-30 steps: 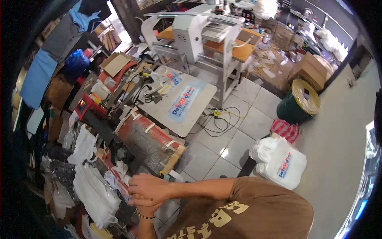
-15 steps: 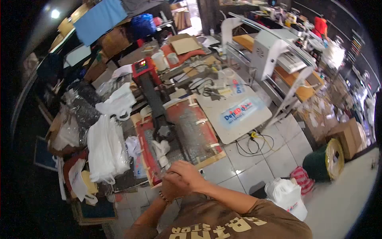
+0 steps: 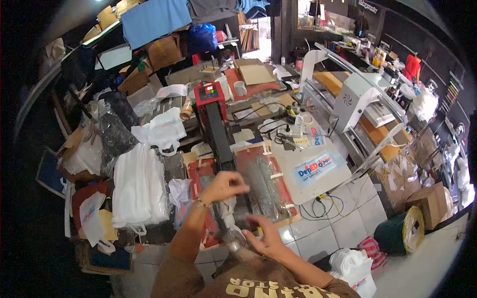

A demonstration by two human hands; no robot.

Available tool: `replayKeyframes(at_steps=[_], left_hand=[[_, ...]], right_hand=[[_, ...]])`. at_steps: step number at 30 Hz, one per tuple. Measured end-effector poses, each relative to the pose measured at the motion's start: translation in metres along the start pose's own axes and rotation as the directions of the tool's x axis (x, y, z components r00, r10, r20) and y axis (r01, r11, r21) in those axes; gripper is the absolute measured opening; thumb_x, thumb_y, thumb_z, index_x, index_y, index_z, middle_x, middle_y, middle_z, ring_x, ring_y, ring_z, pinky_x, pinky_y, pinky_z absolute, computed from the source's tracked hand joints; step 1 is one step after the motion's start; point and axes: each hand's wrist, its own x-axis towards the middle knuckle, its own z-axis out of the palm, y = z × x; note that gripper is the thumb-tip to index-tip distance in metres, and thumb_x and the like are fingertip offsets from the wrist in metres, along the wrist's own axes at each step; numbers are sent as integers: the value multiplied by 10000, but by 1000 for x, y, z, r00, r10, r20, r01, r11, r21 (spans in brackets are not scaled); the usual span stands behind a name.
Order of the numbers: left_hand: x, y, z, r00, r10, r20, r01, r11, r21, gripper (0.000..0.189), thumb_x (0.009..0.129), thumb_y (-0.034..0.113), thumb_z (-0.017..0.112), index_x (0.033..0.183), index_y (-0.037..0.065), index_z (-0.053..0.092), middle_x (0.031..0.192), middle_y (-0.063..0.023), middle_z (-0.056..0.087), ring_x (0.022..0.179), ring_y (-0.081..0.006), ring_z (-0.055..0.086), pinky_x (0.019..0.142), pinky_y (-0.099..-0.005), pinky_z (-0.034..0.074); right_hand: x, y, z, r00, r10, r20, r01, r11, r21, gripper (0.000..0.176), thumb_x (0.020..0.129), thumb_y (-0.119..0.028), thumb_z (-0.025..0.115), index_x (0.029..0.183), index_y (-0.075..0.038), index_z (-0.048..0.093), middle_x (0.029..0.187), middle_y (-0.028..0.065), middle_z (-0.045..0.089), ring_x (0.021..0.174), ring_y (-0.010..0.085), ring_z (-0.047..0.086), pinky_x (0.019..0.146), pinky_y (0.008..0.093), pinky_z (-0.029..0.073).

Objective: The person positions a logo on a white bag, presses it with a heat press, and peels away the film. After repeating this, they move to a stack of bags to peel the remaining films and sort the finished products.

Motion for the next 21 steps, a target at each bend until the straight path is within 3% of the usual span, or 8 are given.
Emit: replayKeyframes(at_steps=[1, 2, 4, 5, 6, 8, 11, 21], left_hand=[[13, -9, -4, 974, -60, -220, 66, 998, 18, 226, 860, 216, 790, 853, 3, 715, 800, -52, 697, 757, -108, 626, 718, -298, 513], [22, -16, -7, 973, -53, -223, 59, 998, 20, 226, 860, 216, 790, 853, 3, 715, 800, -52, 697, 757, -108, 626, 718, -298, 513], [40, -23, -8, 955, 136, -264, -130, 991, 41, 229, 868, 222, 786, 847, 8, 709, 779, -30, 683, 727, -92, 597, 675, -289, 500], [45, -22, -4, 955, 203, -214, -191, 979, 76, 223, 864, 221, 791, 856, 13, 712, 787, -23, 685, 730, -88, 591, 669, -294, 497], [44, -11, 5, 960, 223, -168, -219, 975, 41, 237, 847, 237, 787, 854, 15, 704, 768, -70, 679, 705, -129, 606, 665, -316, 502], [48, -12, 20, 957, 292, 6, -286, 932, 223, 256, 832, 292, 764, 850, 45, 704, 801, -119, 682, 726, -224, 660, 687, -362, 525], [45, -12, 42, 915, 387, -110, -321, 868, 379, 250, 819, 286, 763, 818, 50, 679, 792, -124, 677, 730, -301, 665, 671, -404, 520], [43, -25, 46, 904, 398, -153, -334, 885, 325, 272, 824, 317, 754, 790, 63, 662, 793, -113, 674, 755, -321, 664, 681, -429, 521]], right_hand=[[1, -3, -5, 996, -11, 88, 17, 998, -63, 286, 865, -171, 751, 1086, -6, 674, 939, 158, 688, 837, 306, 668, 738, 378, 517], [1, 0, -5, 996, -18, 86, 24, 997, -67, 286, 865, -171, 751, 1086, -6, 674, 939, 158, 688, 837, 306, 668, 738, 378, 517], [2, 8, -3, 958, -66, 278, 102, 988, -116, 160, 858, -149, 748, 944, -19, 713, 861, 157, 681, 791, 329, 653, 693, 389, 502], [4, 0, -3, 965, -58, 254, 82, 993, -85, 121, 852, -124, 742, 884, -11, 712, 828, 152, 674, 783, 339, 650, 697, 398, 507], [5, -4, -4, 966, -62, 253, 87, 992, -89, 121, 852, -124, 742, 884, -11, 712, 828, 152, 674, 783, 339, 650, 697, 398, 507], [8, -7, -6, 971, -61, 232, 78, 995, -66, 115, 852, -111, 742, 885, -8, 702, 835, 145, 677, 781, 336, 654, 705, 396, 511], [8, -3, -6, 968, -52, 245, 56, 998, -10, 176, 890, -192, 700, 906, -17, 695, 828, 166, 649, 792, 379, 639, 681, 453, 488], [10, -5, -1, 939, -33, 342, 64, 995, -80, 203, 900, -219, 698, 889, -17, 687, 844, 155, 657, 805, 370, 646, 716, 457, 509]])
